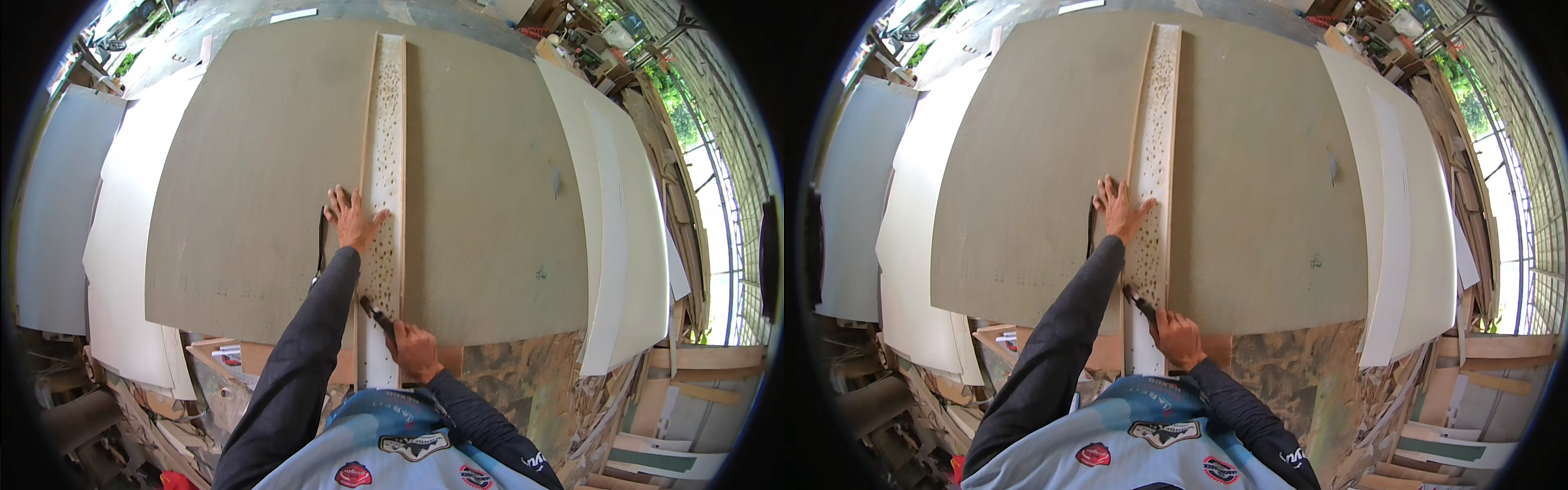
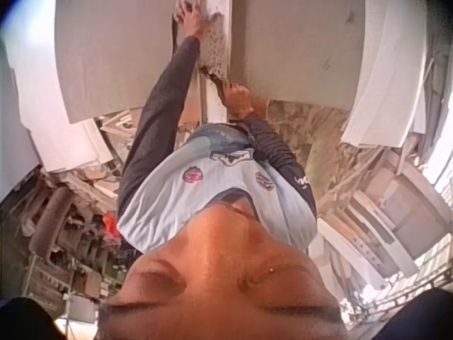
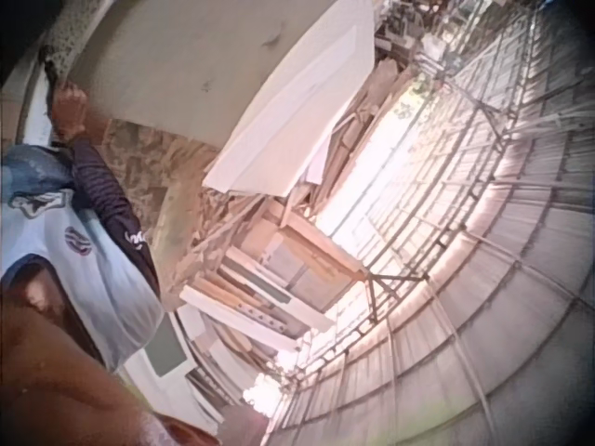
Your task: The person picks up and sorts various laminate and plywood sheets from a pile on the floor, moving them to different stacks. The person also uses a hammer and a measuring tape to adjust and measure a wooden piece on a workbench.
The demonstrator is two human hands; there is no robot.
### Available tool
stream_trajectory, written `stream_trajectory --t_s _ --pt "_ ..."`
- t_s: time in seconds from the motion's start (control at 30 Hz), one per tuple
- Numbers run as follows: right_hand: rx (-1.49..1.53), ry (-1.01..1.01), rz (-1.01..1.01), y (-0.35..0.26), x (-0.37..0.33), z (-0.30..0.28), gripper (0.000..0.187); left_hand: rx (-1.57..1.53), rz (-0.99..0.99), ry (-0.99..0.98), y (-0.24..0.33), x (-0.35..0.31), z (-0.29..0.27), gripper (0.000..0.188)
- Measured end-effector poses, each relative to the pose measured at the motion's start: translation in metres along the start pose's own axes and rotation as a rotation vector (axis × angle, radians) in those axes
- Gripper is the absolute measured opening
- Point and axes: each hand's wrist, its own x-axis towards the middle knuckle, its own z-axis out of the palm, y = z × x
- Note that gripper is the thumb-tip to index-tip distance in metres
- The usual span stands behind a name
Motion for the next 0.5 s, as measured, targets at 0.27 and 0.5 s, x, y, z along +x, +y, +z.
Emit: stream_trajectory --t_s 0.27,0.5 --pt "0.08 0.001 0.341 0.029 0.057 -0.001 0.033 0.003 -0.009 0.008 -0.007 0.001 0.001 0.089" --pt "0.002 0.244 0.17 0.093 0.208 -0.004 0.035 -0.011 0.002 -0.01 0.005 0.0 -0.009 0.106"
